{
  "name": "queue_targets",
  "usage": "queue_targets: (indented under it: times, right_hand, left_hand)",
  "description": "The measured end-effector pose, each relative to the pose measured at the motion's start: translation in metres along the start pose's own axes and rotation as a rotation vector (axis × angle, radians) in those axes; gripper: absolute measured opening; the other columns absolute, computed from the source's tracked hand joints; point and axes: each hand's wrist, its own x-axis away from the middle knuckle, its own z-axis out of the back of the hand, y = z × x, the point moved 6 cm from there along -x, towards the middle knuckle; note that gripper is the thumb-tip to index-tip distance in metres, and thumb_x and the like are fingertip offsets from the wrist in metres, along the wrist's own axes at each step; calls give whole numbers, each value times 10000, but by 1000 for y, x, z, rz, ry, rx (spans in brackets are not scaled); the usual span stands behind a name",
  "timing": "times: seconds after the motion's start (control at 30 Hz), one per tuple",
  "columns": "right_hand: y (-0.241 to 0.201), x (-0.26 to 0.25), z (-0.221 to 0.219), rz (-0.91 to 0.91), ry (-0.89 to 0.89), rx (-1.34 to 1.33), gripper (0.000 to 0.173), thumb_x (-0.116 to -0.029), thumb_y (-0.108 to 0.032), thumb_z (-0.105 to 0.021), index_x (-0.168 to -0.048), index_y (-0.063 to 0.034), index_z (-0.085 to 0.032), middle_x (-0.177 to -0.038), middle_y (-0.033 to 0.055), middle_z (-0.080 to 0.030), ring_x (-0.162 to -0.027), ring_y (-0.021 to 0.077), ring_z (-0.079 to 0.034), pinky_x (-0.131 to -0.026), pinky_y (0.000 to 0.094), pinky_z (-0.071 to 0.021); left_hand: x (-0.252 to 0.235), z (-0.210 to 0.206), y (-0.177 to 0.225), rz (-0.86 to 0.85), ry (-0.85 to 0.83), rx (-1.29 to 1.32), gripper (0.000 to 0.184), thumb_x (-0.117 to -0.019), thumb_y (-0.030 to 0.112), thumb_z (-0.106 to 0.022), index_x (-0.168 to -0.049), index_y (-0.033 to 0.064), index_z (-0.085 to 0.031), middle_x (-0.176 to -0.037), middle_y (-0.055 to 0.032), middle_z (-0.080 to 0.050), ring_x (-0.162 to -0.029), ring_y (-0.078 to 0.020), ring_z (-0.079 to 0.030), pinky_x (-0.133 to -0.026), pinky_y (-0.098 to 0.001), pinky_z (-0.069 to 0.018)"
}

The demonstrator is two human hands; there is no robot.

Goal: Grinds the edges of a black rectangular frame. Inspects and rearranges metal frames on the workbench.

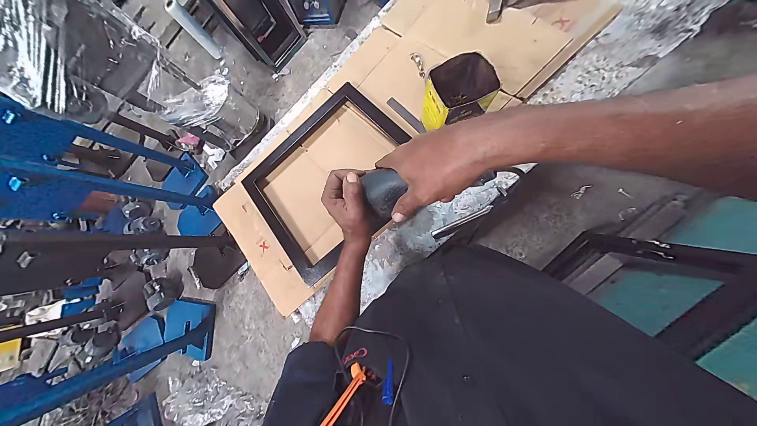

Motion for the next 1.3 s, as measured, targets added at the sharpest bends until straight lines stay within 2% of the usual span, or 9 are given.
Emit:
queue_targets:
  times: [0.27,0.5,0.63,0.7,0.77,0.9,1.03,1.17,1.3]
  right_hand:
    - [7,34,14,-52,175,-14,537,-839,-634,-771,-989,-127,-678,-650,7,-672,-542,154,-650,-555,387,-587]
    - [51,42,-32,122,381,-148,521,-784,-630,-804,-1066,-205,-696,-782,-22,-666,-678,114,-647,-613,389,-565]
    - [92,39,-76,270,199,-748,637,-858,-550,-782,-1302,-118,-631,-1048,30,-723,-885,121,-692,-805,355,-596]
    - [111,33,-101,301,68,-1204,631,-1004,-627,-524,-1434,-165,-550,-1086,28,-703,-813,90,-662,-719,298,-579]
    - [118,23,-114,220,77,-1514,597,-1029,-703,-342,-1246,-224,-623,-948,-38,-706,-721,29,-636,-623,213,-533]
    - [118,27,-111,449,151,-1784,509,-1024,-639,-462,-1023,-183,-688,-913,-4,-717,-858,76,-691,-780,292,-596]
    - [158,55,-100,530,356,-1764,531,-936,-656,-623,-1160,-180,-691,-953,-2,-737,-884,68,-706,-819,267,-596]
    - [221,77,-69,470,557,-1574,818,-862,-516,-792,-1511,-169,-436,-1167,75,-709,-996,182,-715,-877,378,-617]
    - [299,80,-26,172,834,-1347,930,-746,-352,-902,-1504,-119,-417,-1190,90,-707,-1004,205,-728,-865,398,-640]
  left_hand:
    - [-16,-9,35,-103,-78,57,390,-1062,457,-486,-1064,97,-634,-912,-42,-692,-797,-151,-706,-725,-344,-624]
    - [-17,-20,31,-224,-203,-36,429,-1004,423,-591,-925,20,-715,-844,-109,-754,-765,-223,-752,-703,-412,-649]
    - [-4,-37,26,-336,-383,-110,396,-965,451,-603,-967,77,-732,-925,-90,-766,-867,-223,-757,-776,-441,-650]
    - [2,-59,34,-466,-477,-167,402,-947,491,-600,-959,112,-733,-942,-70,-767,-892,-212,-749,-786,-446,-639]
    - [11,-88,45,-597,-593,-226,422,-927,522,-608,-937,125,-750,-969,-60,-778,-941,-196,-743,-854,-442,-616]
    - [32,-148,68,-832,-783,-297,414,-901,546,-639,-899,142,-731,-939,-66,-766,-914,-205,-734,-886,-439,-601]
    - [30,-173,84,-986,-772,-313,586,-856,708,-640,-1035,161,-748,-1107,-77,-770,-1099,-235,-704,-1003,-437,-535]
    - [-5,-137,72,-768,-585,-360,544,-934,699,-536,-1140,228,-712,-1249,15,-724,-1283,-202,-598,-1143,-453,-403]
    - [-13,-61,15,-379,-378,-429,384,-1022,556,-489,-1127,277,-729,-1098,47,-766,-1147,-210,-674,-1047,-495,-496]
